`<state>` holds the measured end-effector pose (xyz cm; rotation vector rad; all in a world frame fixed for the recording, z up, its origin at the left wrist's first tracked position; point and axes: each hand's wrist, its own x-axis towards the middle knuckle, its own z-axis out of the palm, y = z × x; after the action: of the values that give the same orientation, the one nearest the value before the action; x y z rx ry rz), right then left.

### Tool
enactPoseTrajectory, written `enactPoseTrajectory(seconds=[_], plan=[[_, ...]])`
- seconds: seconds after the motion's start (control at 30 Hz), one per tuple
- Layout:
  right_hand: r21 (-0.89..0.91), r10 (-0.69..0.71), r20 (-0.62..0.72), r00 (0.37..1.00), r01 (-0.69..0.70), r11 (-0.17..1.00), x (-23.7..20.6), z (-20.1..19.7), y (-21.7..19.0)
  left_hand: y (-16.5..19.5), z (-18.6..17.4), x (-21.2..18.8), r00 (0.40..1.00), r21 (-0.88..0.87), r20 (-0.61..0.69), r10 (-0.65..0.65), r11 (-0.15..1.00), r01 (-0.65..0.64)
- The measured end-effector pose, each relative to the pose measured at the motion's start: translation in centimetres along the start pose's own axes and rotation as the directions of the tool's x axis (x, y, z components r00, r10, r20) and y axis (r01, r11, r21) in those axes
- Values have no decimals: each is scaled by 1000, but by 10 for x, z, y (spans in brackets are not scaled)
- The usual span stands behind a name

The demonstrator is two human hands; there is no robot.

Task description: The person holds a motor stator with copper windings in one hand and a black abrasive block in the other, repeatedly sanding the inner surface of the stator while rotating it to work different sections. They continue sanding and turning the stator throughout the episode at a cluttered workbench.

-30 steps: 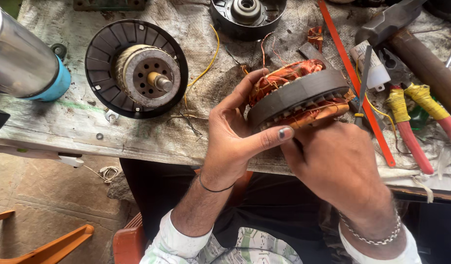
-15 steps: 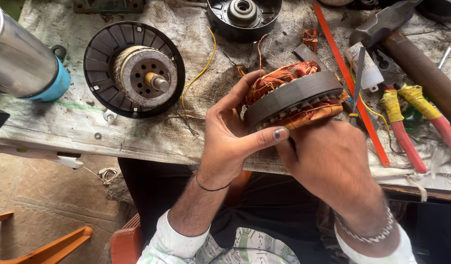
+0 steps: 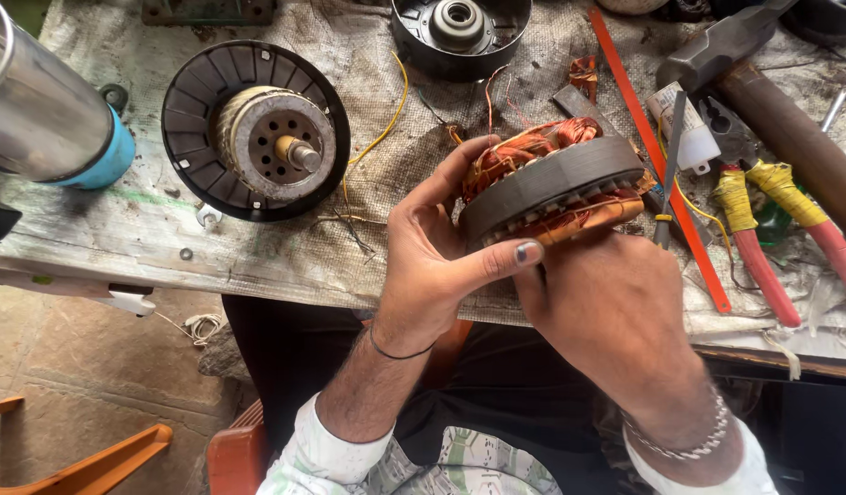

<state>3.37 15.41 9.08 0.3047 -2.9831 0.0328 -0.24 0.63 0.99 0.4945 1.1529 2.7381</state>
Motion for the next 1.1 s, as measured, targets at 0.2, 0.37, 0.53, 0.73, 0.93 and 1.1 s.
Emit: enactPoseTrajectory(seconds=[0.2, 0.37, 0.53, 0.73, 0.93, 1.1], plan=[[7, 21, 43, 999, -22, 1000, 1, 1, 4, 1, 3, 0, 999, 20, 17, 29, 999, -30], [-29, 69, 241, 968, -64, 998, 1, -8, 4, 5, 6, 1, 999, 21, 17, 30, 999, -30], [67, 58, 188, 981, -71, 995, 4, -14, 0, 5, 6, 2, 1000, 21, -4, 30, 999, -30], [-27, 73, 248, 966, -68, 997, -5, -8, 8, 1, 2, -2, 998, 14, -3, 64, 998, -64], [54, 62, 218, 974, -76, 996, -12, -4, 17, -2, 0, -2, 999, 3, 0, 36, 999, -36], [3, 67, 262, 963, -71, 997, -4, -6, 12, -2, 0, -2, 999, 53, -2, 40, 998, -40]])
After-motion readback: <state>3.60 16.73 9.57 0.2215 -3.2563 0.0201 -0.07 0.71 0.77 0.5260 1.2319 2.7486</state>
